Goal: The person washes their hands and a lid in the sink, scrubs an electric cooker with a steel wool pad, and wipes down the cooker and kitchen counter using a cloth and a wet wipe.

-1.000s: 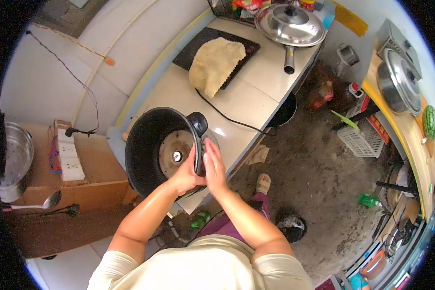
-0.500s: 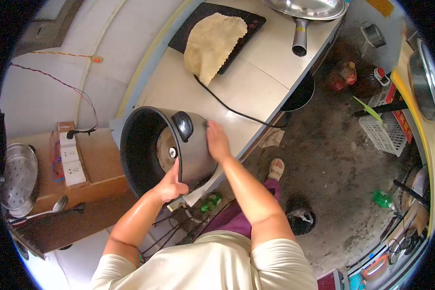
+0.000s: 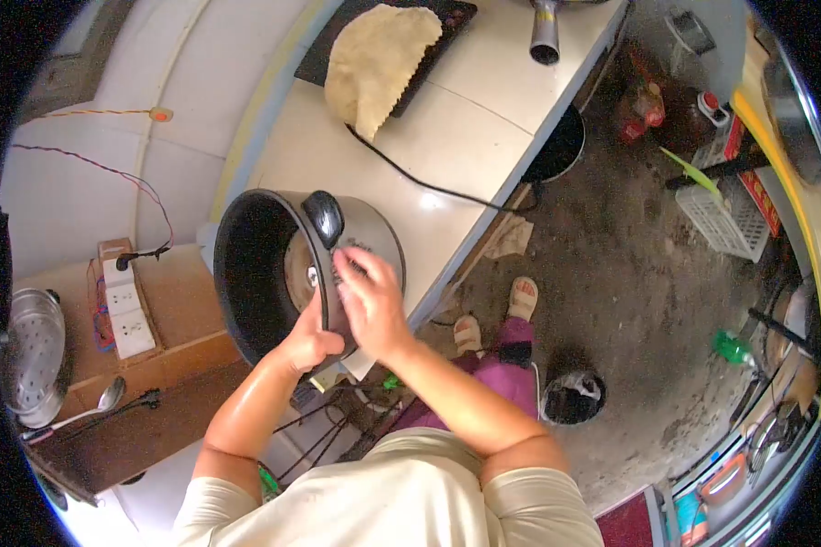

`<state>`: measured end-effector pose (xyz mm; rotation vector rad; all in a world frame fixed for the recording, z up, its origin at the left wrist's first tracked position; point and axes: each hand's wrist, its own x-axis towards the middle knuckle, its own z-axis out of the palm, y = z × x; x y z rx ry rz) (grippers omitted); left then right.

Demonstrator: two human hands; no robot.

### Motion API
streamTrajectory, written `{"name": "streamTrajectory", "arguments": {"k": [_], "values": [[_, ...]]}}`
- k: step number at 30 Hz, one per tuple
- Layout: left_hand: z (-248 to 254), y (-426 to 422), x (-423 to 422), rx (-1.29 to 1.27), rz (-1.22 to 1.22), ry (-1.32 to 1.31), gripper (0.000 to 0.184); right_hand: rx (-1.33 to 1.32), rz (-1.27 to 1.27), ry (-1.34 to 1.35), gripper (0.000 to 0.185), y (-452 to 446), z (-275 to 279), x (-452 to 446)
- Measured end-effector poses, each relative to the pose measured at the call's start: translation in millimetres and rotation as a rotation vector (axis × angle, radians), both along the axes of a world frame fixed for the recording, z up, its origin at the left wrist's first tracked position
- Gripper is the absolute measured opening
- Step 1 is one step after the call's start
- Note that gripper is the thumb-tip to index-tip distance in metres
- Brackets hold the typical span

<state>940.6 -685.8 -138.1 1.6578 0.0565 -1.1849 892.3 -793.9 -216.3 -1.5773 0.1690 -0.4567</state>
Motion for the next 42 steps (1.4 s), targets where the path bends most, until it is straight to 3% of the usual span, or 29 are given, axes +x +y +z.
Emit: {"name": "streamTrajectory", "arguments": {"k": [3,6,7,8,10,12,14,15,17,19,23,27,30,34,35,38,41,42], "values": [[-11.8,8.3,-3.4,-0.082,0.008,-0.091,0.101,0.175,-0.059,0.287,0.035,-7.0,-53.0,18.7],[-11.0,2.1,-2.5,-0.050,0.026,-0.103,0.097,-0.088,-0.086,0.111,0.036,3.7,-36.6,10.7],[-5.1,0.0,-1.6,0.012,0.010,-0.071,0.098,-0.039,-0.095,-0.039,0.035,1.5,6.9,2.5],[-1.4,1.2,-2.1,0.080,-0.010,-0.037,0.099,-0.022,-0.108,-0.039,0.034,6.0,4.4,0.2],[-6.7,-1.5,-0.4,-0.005,0.016,-0.118,0.093,-0.005,-0.139,0.129,0.036,14.1,-69.9,6.9],[-5.4,0.4,-5.1,-0.014,0.020,-0.142,0.089,0.465,-0.084,0.191,0.039,36.1,-151.6,16.3],[-6.4,1.6,-6.2,-0.004,0.012,-0.123,0.090,-0.116,-0.158,0.076,0.040,17.2,-34.4,0.0],[-4.2,0.0,-3.0,0.040,-0.024,-0.105,0.092,-0.033,-0.151,-0.065,0.040,15.0,10.4,-8.1],[-7.1,7.4,1.9,0.048,-0.052,-0.030,0.101,-0.004,-0.181,0.031,0.041,22.3,-14.2,-5.2],[-8.0,5.0,-2.8,-0.018,0.004,-0.053,0.102,0.072,-0.146,0.209,0.043,18.5,-91.4,15.7],[-10.1,8.4,4.2,0.049,-0.107,-0.043,0.102,-0.026,-0.226,-0.109,0.041,26.3,6.6,-16.2],[-12.0,8.0,1.6,-0.009,-0.061,-0.093,0.097,-0.102,-0.190,-0.181,0.039,3.8,-3.3,26.4],[-8.1,3.0,0.5,0.041,-0.021,-0.137,0.083,-0.088,-0.165,-0.122,0.039,10.3,-4.7,8.4],[-6.4,1.6,-1.0,0.061,0.003,-0.123,0.082,-0.057,-0.176,-0.106,0.042,26.0,5.0,-24.9],[-6.7,-2.0,-3.4,-0.048,0.005,-0.176,0.081,-0.095,-0.162,-0.108,0.041,19.0,6.2,-11.1],[-4.9,1.3,2.1,0.023,-0.077,-0.153,0.099,-0.161,-0.138,-0.112,0.040,1.6,12.0,29.2],[-7.2,5.3,6.6,0.021,-0.097,-0.066,0.104,-0.143,-0.153,-0.081,0.044,24.3,4.9,-18.2],[-8.9,8.3,6.7,0.029,-0.098,-0.011,0.105,-0.027,-0.129,-0.118,0.043,34.8,5.6,-36.6]]}}
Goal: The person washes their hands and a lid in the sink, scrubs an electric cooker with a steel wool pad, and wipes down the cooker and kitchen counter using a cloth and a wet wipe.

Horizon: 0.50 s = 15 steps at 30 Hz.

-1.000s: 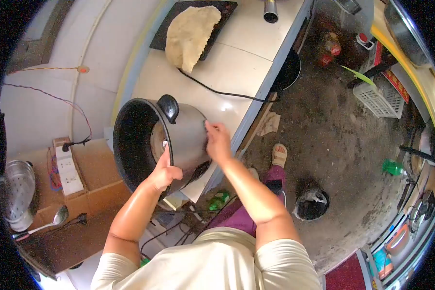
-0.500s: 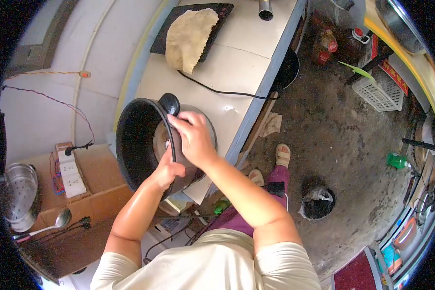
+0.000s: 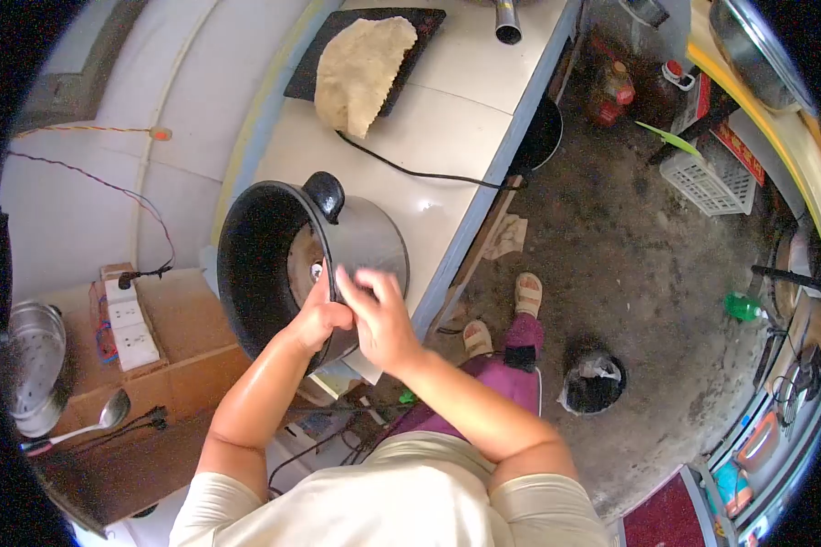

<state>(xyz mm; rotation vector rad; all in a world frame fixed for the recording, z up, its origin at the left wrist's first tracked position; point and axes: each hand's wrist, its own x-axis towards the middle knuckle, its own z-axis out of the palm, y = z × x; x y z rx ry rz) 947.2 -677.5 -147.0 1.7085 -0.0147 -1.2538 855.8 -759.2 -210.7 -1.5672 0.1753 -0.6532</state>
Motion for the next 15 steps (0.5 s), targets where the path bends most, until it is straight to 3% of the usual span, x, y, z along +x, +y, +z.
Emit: {"name": "streamTrajectory", "arguments": {"k": [5,8,11,14,15], "values": [[-4.9,0.1,-3.8,-0.164,-0.024,-0.067,0.106,-0.187,-0.080,-0.057,0.044,-31.8,-5.6,63.8],[-5.8,-2.8,-4.6,-0.146,0.027,-0.156,0.092,-0.166,-0.093,0.010,0.045,-19.0,-11.7,49.1],[-3.7,0.4,-5.6,-0.192,0.140,-0.053,0.084,0.036,-0.070,0.033,0.045,28.0,-10.3,-11.3],[-6.1,-0.8,-14.2,-0.316,0.344,0.132,0.069,-0.031,-0.207,0.091,0.038,14.4,-33.1,22.2],[-13.2,4.0,-10.0,-0.290,0.310,0.128,0.069,0.061,-0.159,0.289,0.036,4.0,-54.7,42.5]]}}
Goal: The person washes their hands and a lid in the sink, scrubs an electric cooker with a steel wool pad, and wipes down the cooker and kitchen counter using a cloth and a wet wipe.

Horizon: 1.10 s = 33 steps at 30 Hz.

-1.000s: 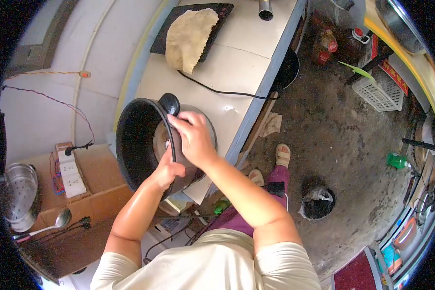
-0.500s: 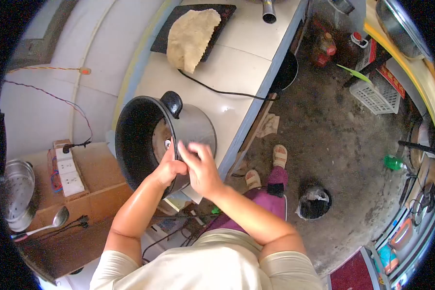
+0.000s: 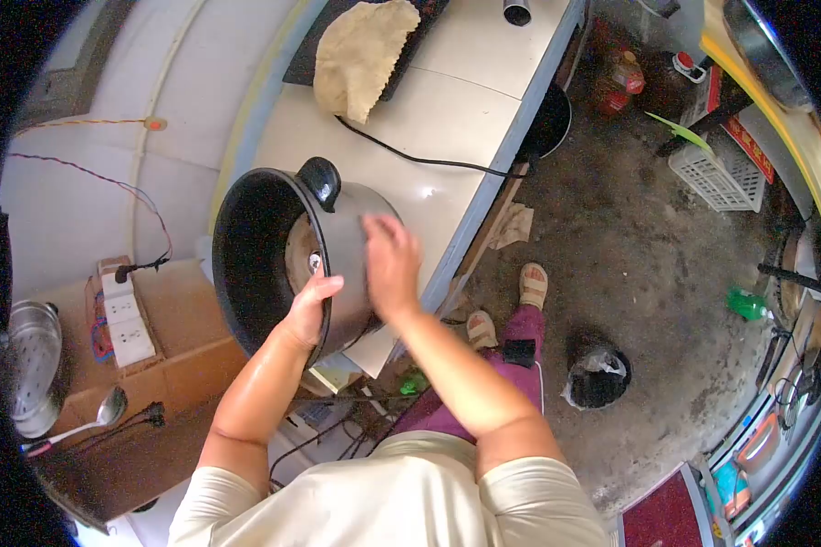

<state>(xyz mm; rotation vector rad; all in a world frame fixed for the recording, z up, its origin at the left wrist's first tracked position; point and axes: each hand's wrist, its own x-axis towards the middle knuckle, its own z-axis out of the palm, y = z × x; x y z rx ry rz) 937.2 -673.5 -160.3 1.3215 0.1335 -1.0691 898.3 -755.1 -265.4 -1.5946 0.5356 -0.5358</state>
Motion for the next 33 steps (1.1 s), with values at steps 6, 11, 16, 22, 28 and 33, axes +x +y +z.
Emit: {"name": "streamTrajectory", "arguments": {"k": [6,11,16,22,28,33], "values": [[-8.6,2.3,5.8,0.021,-0.024,0.153,0.063,0.042,0.052,-0.268,0.043,16.5,40.1,-27.3],[-10.7,3.8,3.3,0.092,0.011,0.093,0.061,0.104,0.031,0.014,0.039,7.1,-22.1,-2.4],[-10.3,6.8,17.1,0.220,-0.213,-0.097,0.061,0.030,0.029,-0.193,0.044,24.2,40.5,-31.8],[-8.7,-1.5,7.7,0.150,0.011,0.063,0.056,0.239,-0.053,0.038,0.040,19.3,-43.7,-0.3],[-6.6,5.0,19.0,0.365,-0.181,-0.164,0.066,0.091,-0.012,-0.272,0.040,33.0,72.5,-35.6],[0.0,-12.4,3.8,0.229,-0.006,-0.033,0.068,0.178,-0.036,0.074,0.037,13.7,-21.2,-0.2]]}}
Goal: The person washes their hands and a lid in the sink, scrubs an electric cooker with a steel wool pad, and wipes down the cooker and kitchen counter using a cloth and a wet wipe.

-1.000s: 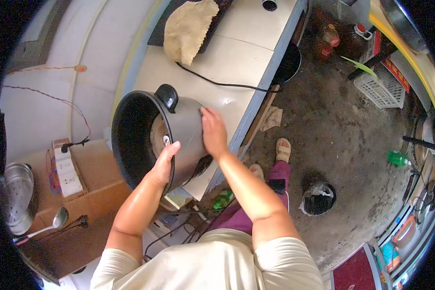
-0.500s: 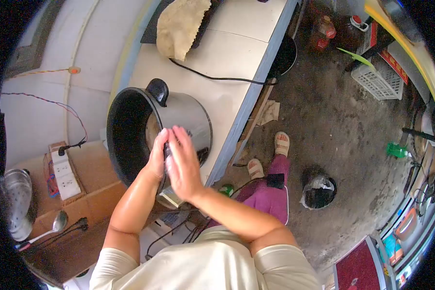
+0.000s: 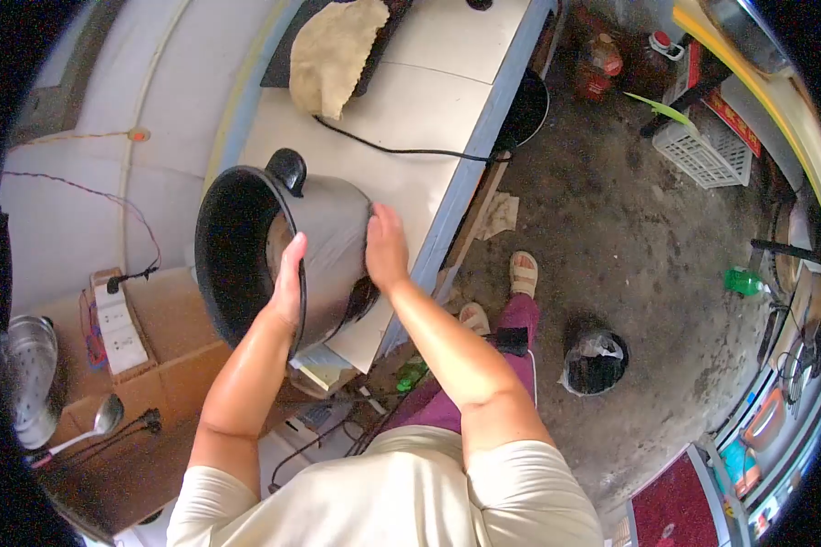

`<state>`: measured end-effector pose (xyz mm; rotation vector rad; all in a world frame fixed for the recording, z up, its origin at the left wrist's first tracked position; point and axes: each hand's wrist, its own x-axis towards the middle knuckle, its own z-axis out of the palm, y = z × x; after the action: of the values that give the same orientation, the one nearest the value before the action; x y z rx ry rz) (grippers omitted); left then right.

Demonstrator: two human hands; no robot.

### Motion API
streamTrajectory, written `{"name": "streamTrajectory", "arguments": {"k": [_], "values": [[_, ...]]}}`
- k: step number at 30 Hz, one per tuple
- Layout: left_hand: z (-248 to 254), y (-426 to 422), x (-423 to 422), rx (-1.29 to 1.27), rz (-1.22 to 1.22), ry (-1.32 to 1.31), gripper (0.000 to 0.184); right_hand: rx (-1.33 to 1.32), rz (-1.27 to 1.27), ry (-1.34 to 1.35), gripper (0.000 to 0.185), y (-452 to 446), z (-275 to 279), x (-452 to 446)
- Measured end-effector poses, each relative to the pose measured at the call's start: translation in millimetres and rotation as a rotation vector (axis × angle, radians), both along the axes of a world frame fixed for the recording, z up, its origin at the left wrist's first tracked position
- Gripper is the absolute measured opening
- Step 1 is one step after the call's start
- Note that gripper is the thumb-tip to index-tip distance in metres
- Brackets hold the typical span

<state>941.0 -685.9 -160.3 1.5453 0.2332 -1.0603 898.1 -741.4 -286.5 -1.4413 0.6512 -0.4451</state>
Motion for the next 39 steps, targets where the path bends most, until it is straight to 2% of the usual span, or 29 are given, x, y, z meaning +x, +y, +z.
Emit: {"name": "streamTrajectory", "arguments": {"k": [2,4,5,6,8,9,10,12,13,15,16,17,19,20,22,23,24,26,27,28,30,32,33,34,35,36,39], "values": [[-7.9,-2.2,1.8,-0.005,-0.015,-0.138,0.068,-0.047,0.013,0.003,0.040,2.4,14.5,-3.7],[2.8,3.9,13.0,0.182,-0.184,-0.260,0.070,-0.136,-0.001,-0.273,0.050,26.9,77.4,-36.0],[4.0,3.8,13.0,0.194,-0.128,-0.159,0.071,-0.120,-0.017,-0.312,0.050,28.8,82.1,-35.4],[5.3,2.9,11.4,0.208,-0.073,-0.058,0.072,-0.102,-0.035,-0.353,0.049,31.0,84.8,-34.8],[5.1,-2.7,5.8,0.030,0.029,-0.040,0.070,-0.169,-0.032,-0.238,0.046,18.3,40.9,-9.7],[-6.0,8.4,12.1,-0.009,0.088,0.163,0.072,-0.057,0.029,-0.115,0.045,0.9,6.8,8.2],[-9.3,10.9,14.1,-0.054,0.029,0.199,0.073,0.049,0.085,0.011,0.044,-12.7,-15.2,19.2],[-22.4,10.7,12.6,-0.103,-0.002,-0.001,0.075,-0.002,0.036,-0.009,0.043,-5.9,-1.0,11.9],[-17.3,9.3,12.9,0.009,-0.012,-0.061,0.074,-0.023,0.016,-0.008,0.043,3.5,10.6,-0.9],[-4.7,5.8,14.6,0.237,-0.034,-0.174,0.073,-0.148,-0.008,-0.289,0.050,32.6,66.8,-33.7],[-15.4,12.6,19.1,0.216,-0.011,-0.192,0.073,-0.097,0.038,-0.332,0.053,41.9,92.4,-46.3],[-36.4,24.1,25.9,0.194,0.009,-0.213,0.073,-0.131,0.010,-0.357,0.052,40.0,89.7,-40.6],[-24.8,16.1,24.8,0.149,-0.044,-0.209,0.073,-0.129,-0.008,-0.357,0.048,22.0,74.0,-14.5],[-4.6,2.8,18.5,0.121,0.002,-0.080,0.074,-0.092,0.004,-0.332,0.045,4.6,63.9,6.4],[-12.4,0.0,14.9,-0.043,0.140,0.086,0.075,0.023,0.107,-0.215,0.037,-29.7,48.6,41.7],[-12.3,0.5,15.9,-0.069,0.120,0.060,0.076,-0.052,0.081,-0.201,0.037,-23.9,49.9,36.8],[-17.3,2.7,19.4,-0.053,0.078,0.010,0.080,-0.131,0.055,-0.185,0.037,-15.6,57.9,24.2],[-16.4,8.0,27.6,0.110,-0.006,-0.143,0.085,-0.251,-0.025,-0.332,0.043,16.2,81.5,-17.6],[3.8,-7.2,18.3,0.230,0.064,-0.151,0.086,-0.224,-0.045,-0.347,0.043,34.0,96.1,-37.1],[-10.2,-2.7,22.4,0.220,0.100,-0.080,0.084,-0.195,-0.064,-0.366,0.044,44.5,106.1,-46.6],[-36.8,23.5,34.6,0.153,-0.028,0.103,0.077,-0.408,0.013,-0.341,0.044,31.5,105.2,-34.3],[-41.6,19.4,25.6,0.004,-0.043,-0.200,0.063,-0.527,0.051,-0.335,0.040,11.0,103.8,-8.5],[-58.3,24.7,29.1,-0.077,-0.072,-0.194,0.059,-0.406,0.070,-0.364,0.037,0.1,101.6,11.9],[-36.0,15.2,24.6,-0.084,-0.074,-0.171,0.055,-0.333,0.153,-0.285,0.037,-15.3,106.6,28.7],[-13.8,5.7,20.1,-0.090,-0.076,-0.148,0.052,-0.454,0.215,-0.241,0.040,-29.1,105.9,46.4],[-32.7,12.6,27.1,-0.194,-0.082,-0.040,0.051,-0.568,0.248,-0.218,0.041,-37.6,107.3,57.9],[-26.0,8.7,25.1,-0.191,-0.076,-0.045,0.053,-0.584,0.269,-0.185,0.045,-33.5,111.9,50.4]]}}
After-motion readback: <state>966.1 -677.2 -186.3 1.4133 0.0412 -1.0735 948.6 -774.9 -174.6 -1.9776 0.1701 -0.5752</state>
